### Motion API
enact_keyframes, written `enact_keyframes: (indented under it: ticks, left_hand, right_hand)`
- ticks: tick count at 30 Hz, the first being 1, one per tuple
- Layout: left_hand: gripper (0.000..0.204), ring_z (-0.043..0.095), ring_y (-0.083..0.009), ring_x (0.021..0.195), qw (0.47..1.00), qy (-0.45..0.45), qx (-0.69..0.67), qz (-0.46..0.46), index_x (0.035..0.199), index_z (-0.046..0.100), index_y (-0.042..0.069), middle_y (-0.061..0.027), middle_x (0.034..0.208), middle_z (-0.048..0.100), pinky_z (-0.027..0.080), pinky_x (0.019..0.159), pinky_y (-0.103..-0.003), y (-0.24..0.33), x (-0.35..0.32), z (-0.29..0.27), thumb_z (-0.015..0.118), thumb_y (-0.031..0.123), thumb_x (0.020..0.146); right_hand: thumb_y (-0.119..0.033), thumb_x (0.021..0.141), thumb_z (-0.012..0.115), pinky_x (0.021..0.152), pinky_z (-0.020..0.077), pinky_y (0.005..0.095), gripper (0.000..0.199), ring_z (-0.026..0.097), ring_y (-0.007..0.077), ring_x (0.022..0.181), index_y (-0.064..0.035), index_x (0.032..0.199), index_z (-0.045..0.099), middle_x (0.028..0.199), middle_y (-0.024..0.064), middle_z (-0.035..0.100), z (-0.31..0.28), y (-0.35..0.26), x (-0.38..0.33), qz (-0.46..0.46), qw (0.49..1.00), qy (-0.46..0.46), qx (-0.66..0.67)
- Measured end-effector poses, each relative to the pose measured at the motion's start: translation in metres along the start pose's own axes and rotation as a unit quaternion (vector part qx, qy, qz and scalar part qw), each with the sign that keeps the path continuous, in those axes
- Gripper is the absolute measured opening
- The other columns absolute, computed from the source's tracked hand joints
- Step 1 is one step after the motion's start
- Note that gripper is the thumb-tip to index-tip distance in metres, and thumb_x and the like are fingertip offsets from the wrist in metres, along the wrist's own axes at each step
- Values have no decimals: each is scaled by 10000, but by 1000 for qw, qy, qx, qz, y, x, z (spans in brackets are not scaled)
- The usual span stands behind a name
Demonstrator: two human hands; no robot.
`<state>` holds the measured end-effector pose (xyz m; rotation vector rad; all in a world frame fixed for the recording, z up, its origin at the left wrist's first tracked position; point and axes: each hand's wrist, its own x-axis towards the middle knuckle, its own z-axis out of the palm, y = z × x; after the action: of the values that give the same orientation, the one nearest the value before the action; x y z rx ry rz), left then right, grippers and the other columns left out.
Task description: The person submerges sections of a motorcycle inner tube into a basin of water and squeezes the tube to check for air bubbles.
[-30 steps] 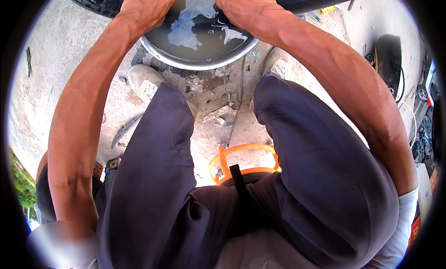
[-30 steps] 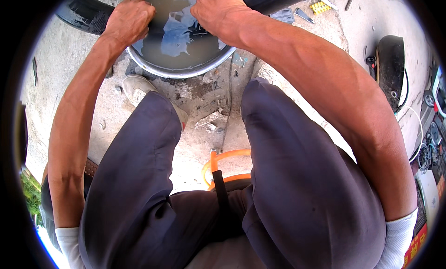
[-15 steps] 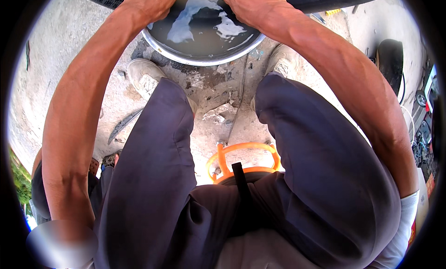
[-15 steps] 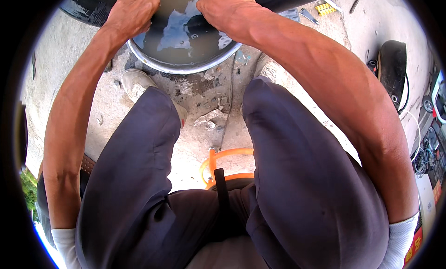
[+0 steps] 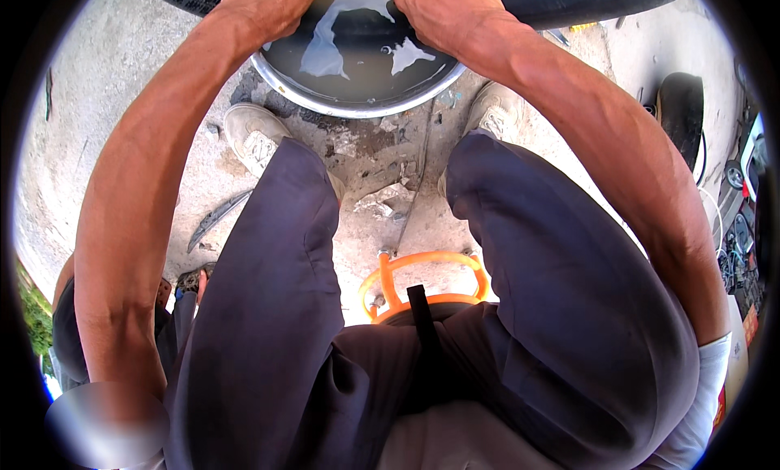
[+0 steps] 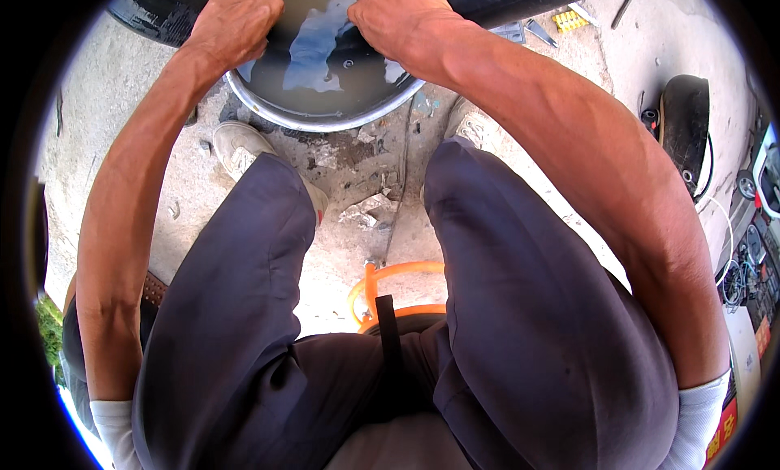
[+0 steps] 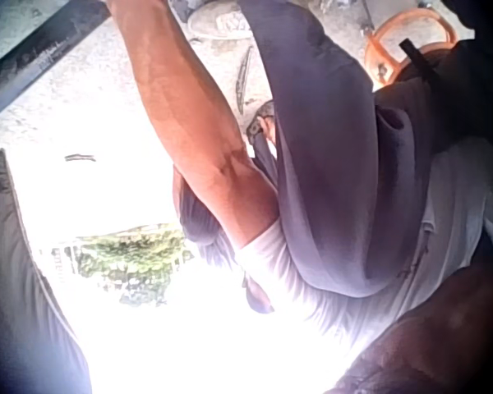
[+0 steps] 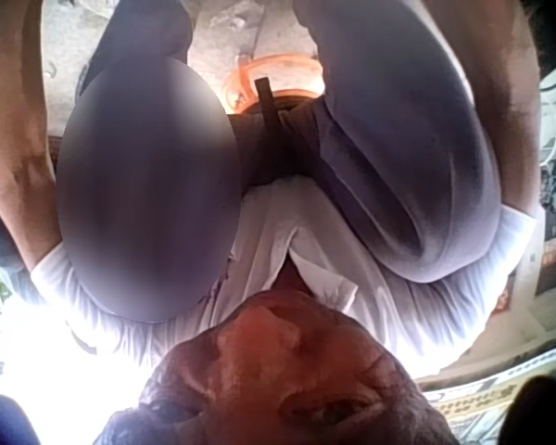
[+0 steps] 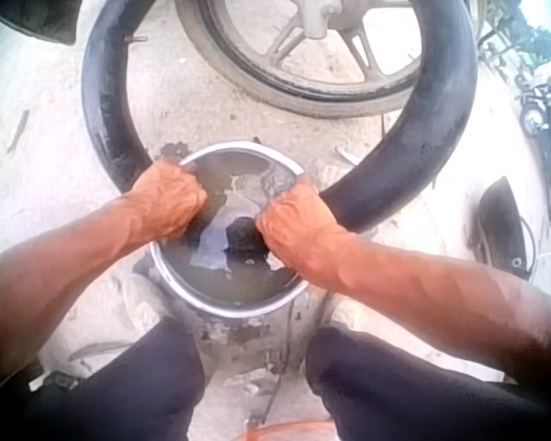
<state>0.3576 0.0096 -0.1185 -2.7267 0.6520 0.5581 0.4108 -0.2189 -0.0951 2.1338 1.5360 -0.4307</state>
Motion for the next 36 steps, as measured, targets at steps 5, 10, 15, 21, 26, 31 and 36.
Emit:
enact_keyframes:
  ticks: [5, 10, 15, 21, 26, 31, 36]
  left_hand:
    - [76, 767, -243, 831, 1000, 1, 21, -7, 724, 790, 145, -75, 759, 776, 576, 742, -396, 1, -6, 4, 802, 220, 717]
    - [63, 762, -239, 837, 999, 41, 18, 6, 711, 784, 155, -68, 756, 775, 566, 757, -388, 3, 6, 6, 799, 216, 712]
    - [64, 762, -237, 844, 1000, 22, 16, 5, 706, 780, 164, -65, 766, 779, 563, 769, -393, 1, 0, 11, 800, 225, 706]
    - [86, 744, -226, 1020, 994, 101, 24, -17, 795, 764, 98, -69, 861, 775, 590, 876, -370, 7, -8, 13, 819, 121, 732]
    - [36, 722, -201, 1043, 998, 60, -5, -11, 765, 782, 168, -34, 822, 771, 552, 890, -349, 12, -8, -5, 758, 147, 783]
    - [80, 681, -185, 1128, 999, -52, -1, -2, 914, 823, 191, 21, 974, 800, 515, 942, -346, 17, -9, -23, 746, 176, 896]
    - [84, 669, -207, 1162, 999, -29, -28, -4, 872, 825, 160, -37, 990, 807, 521, 936, -375, 14, -8, -16, 748, 193, 864]
  right_hand:
    - [-204, 989, 621, 825, 490, 389, 200, 760, 198, 947, -177, 965, 818, 945, 30, 810, -4, -6, 5, 1, 1000, -21, 17]
    - [-200, 988, 615, 833, 490, 399, 209, 761, 202, 939, -172, 945, 817, 937, 37, 809, 2, 2, -4, 8, 1000, -3, -9]
    - [-205, 980, 628, 840, 490, 406, 196, 760, 207, 947, -172, 943, 817, 950, 35, 810, -3, -1, 5, 10, 1000, -19, 23]
    - [-208, 957, 661, 845, 490, 411, 145, 768, 215, 924, -188, 916, 798, 921, 21, 794, -1, -4, -4, 17, 1000, -5, -6]
    - [-184, 926, 670, 846, 474, 403, 149, 736, 207, 886, -174, 830, 784, 880, 57, 753, -4, -3, -6, 39, 999, 21, 21]
    - [-248, 950, 667, 792, 413, 417, 169, 706, 188, 864, -225, 869, 813, 866, 5, 741, -4, -9, -5, 49, 998, -25, -20]
    - [-226, 960, 651, 787, 405, 423, 181, 690, 193, 844, -186, 904, 818, 857, 21, 723, -3, -9, -3, 48, 998, -18, -35]
